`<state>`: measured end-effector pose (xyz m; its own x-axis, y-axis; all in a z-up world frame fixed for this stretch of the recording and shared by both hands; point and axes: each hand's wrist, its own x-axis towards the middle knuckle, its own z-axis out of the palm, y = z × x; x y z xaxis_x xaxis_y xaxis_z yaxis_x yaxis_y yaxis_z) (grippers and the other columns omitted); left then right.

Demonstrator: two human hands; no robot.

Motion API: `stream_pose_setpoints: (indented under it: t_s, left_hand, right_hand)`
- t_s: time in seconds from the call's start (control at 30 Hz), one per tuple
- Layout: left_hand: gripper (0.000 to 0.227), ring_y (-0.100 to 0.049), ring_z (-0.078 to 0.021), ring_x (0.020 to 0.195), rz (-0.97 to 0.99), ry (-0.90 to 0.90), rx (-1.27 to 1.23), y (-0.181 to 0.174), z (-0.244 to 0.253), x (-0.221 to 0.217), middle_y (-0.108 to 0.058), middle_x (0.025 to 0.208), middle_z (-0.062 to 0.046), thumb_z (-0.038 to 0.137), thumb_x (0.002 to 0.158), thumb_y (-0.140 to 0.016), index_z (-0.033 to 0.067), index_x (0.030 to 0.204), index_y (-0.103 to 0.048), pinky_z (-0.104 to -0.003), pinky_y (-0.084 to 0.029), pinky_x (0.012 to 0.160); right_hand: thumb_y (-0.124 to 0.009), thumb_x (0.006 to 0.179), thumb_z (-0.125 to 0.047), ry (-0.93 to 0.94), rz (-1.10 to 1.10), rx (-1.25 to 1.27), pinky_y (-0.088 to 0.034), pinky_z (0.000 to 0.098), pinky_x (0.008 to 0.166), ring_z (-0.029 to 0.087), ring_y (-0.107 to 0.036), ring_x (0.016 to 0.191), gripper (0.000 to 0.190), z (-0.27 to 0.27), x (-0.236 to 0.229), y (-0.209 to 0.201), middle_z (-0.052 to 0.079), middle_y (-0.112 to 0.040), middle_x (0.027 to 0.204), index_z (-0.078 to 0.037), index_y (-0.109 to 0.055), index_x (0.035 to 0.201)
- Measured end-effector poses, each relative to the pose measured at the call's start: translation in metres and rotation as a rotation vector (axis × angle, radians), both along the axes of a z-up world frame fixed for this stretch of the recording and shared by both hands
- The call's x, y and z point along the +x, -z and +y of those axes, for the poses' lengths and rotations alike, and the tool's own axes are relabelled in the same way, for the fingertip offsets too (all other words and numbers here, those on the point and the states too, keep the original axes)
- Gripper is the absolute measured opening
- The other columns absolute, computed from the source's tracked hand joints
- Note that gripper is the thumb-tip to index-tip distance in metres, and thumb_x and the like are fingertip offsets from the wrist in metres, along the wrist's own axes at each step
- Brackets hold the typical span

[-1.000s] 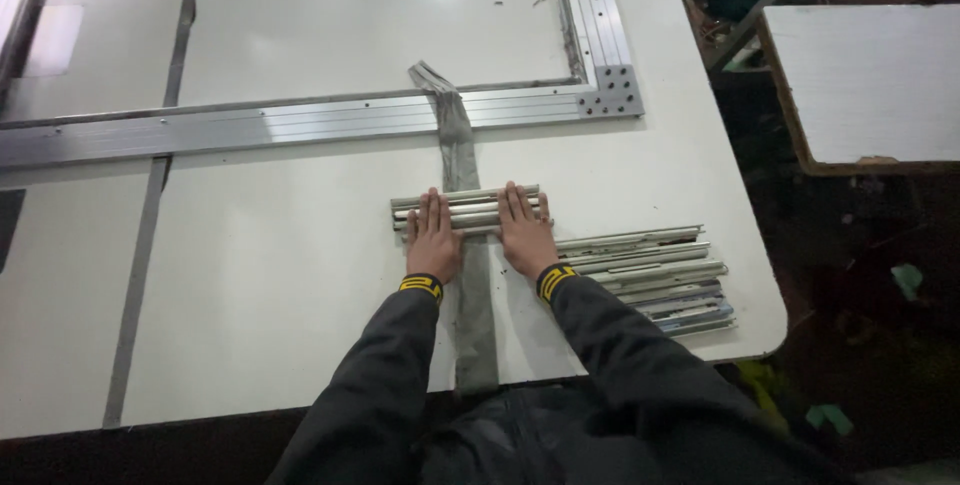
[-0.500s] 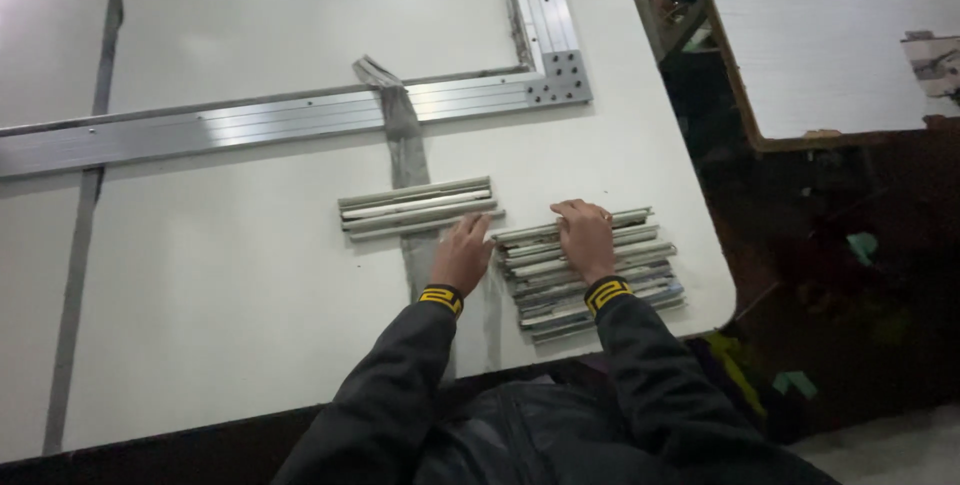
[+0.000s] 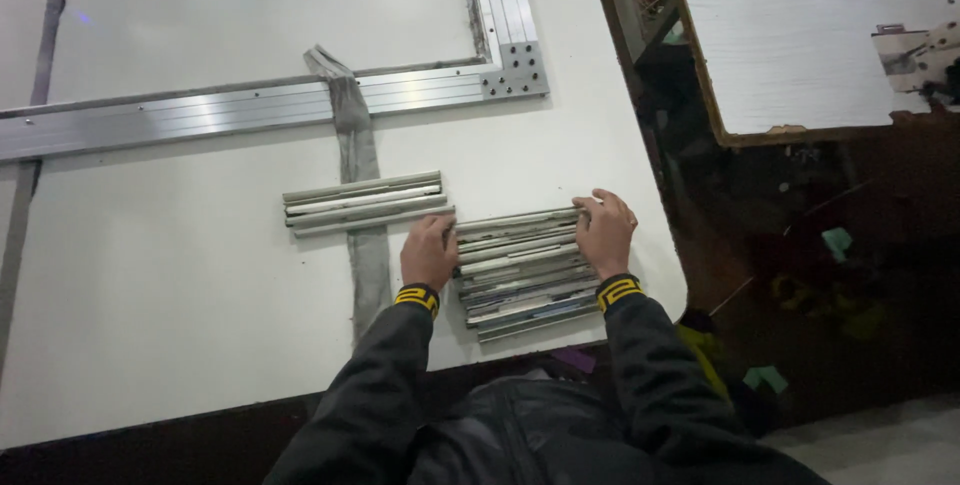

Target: Bundling a group of small metal rods together by wrapping them with a fabric strip.

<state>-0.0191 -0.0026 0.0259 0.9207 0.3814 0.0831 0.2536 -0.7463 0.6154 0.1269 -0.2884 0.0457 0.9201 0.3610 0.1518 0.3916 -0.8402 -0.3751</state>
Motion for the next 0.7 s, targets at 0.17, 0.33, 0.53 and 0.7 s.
stream_pose_setpoints:
  t_s: [0.17,0.33,0.53,0.7]
  left_hand:
    - [0.027,-0.067,-0.0305,0.106,0.02,-0.079,0.071,-0.002,-0.011,0.003,-0.069,0.111,-0.005,0.019,0.097,-0.058,0.0181,0.12,-0.071,-0.042,-0.056,0.093]
    - [0.026,-0.067,-0.0292,0.104,0.011,-0.167,0.002,0.011,-0.009,0.013,-0.072,0.108,-0.004,0.015,0.096,-0.062,0.0198,0.121,-0.07,-0.042,-0.056,0.094]
    - [0.03,-0.063,-0.0323,0.111,0.036,-0.205,0.096,0.012,-0.012,0.013,-0.067,0.116,-0.007,0.014,0.091,-0.065,0.0163,0.122,-0.065,-0.044,-0.054,0.097]
    - [0.037,-0.06,-0.0305,0.112,0.044,-0.128,0.227,0.007,-0.013,0.011,-0.062,0.116,-0.007,0.008,0.088,-0.06,0.0152,0.124,-0.063,-0.041,-0.052,0.097]
  right_hand:
    - [-0.063,0.093,-0.016,0.041,0.139,-0.038,-0.046,0.062,0.104,0.038,-0.062,0.123,0.037,-0.017,0.025,0.032,0.007,-0.062,0.127,-0.034,-0.071,0.124]
    - [-0.066,0.094,-0.019,0.003,0.16,-0.039,-0.052,0.0557,0.1,0.031,-0.068,0.114,0.03,-0.014,0.038,0.027,0.0,-0.064,0.115,-0.037,-0.074,0.116]
    - [-0.065,0.096,-0.024,-0.019,0.137,-0.018,-0.047,0.0518,0.103,0.028,-0.064,0.117,0.015,-0.003,0.038,0.015,-0.004,-0.061,0.112,-0.035,-0.074,0.102]
    - [-0.064,0.097,-0.022,-0.163,0.142,-0.025,-0.043,0.0511,0.106,0.029,-0.065,0.117,0.018,0.014,0.033,-0.006,-0.001,-0.064,0.112,-0.034,-0.072,0.108]
